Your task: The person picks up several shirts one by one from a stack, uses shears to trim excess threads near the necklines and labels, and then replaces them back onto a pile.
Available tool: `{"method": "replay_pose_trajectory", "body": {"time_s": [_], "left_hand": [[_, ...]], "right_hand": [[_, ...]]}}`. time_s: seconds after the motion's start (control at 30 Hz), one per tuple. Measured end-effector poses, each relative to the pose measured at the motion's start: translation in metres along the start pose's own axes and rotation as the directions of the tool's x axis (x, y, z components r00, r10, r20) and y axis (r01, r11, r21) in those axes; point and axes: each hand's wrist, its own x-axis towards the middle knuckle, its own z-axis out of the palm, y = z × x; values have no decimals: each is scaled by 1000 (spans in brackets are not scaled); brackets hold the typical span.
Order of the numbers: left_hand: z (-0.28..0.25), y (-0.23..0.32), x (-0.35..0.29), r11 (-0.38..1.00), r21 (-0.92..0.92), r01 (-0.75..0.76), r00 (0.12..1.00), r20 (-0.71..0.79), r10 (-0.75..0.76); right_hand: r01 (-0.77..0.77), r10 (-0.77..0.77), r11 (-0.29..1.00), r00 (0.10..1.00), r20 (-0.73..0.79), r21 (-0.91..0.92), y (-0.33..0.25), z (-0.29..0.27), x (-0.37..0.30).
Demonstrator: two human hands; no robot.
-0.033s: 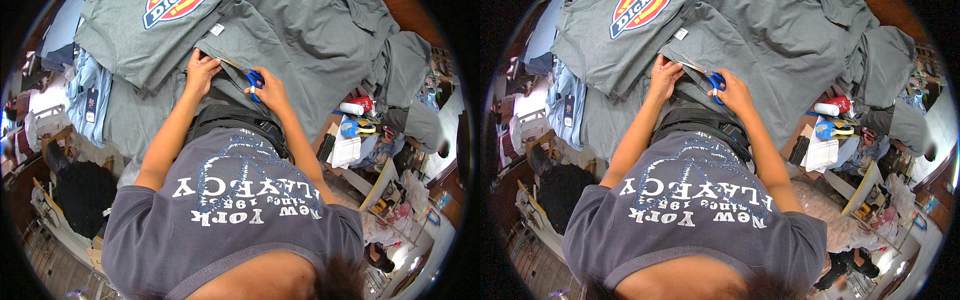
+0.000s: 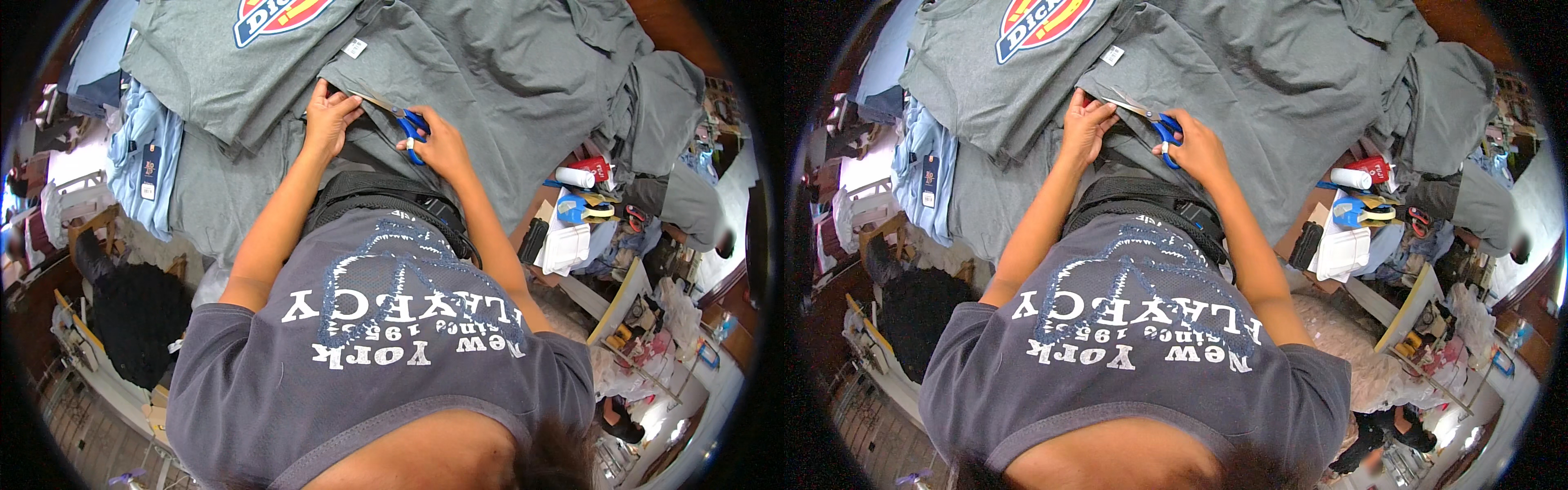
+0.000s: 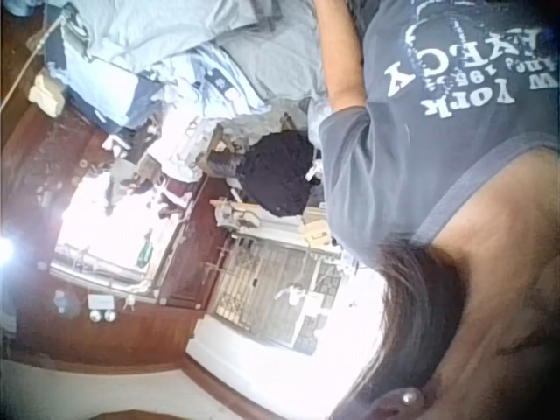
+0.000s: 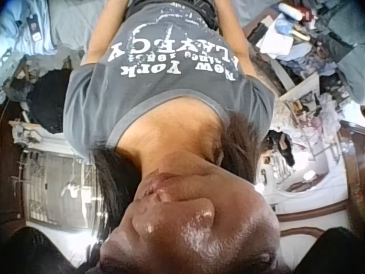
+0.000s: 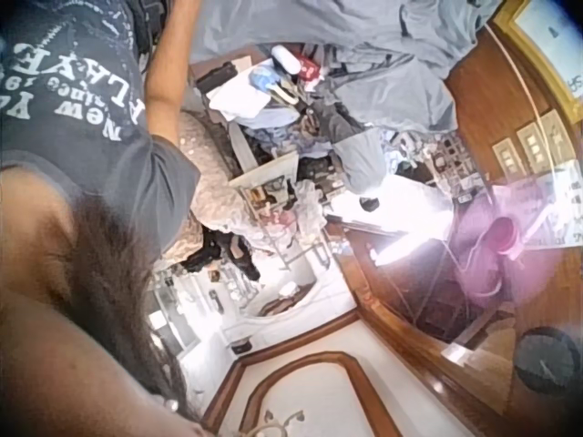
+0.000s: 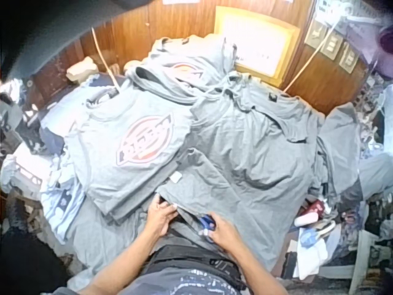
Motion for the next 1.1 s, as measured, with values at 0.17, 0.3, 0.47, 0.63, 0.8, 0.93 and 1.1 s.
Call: {"method": "replay_pose_trajectory", "body": {"time_s": [0.17,0.3,0.47,0.63,0.8,0.93,1.1], "left_hand": [[2,1,-1,1000,14,-5,1000,2,5],[6,6,-4,1000,11,-10,1000,-10,10],[-4,2,4,998,-34,-51,997,-54,49],[1,2,0,998,-26,-59,997,-42,58],[3,5,-1,998,-43,-54,997,-53,51],[9,9,-5,999,-23,-48,998,-46,47],[4,8,-5,998,-17,-61,998,-34,61]], "right_hand": [[19,-19,1000,1000,21,1,-1,2,7],[47,-47,998,999,-1,32,3,1,3],[49,-48,998,999,-21,34,7,4,0],[73,-73,997,997,-29,-10,-4,7,10],[97,-97,995,995,-22,31,-2,10,16],[152,-151,988,988,-38,13,8,12,15],[77,-77,996,997,2,40,-1,7,11]]}}
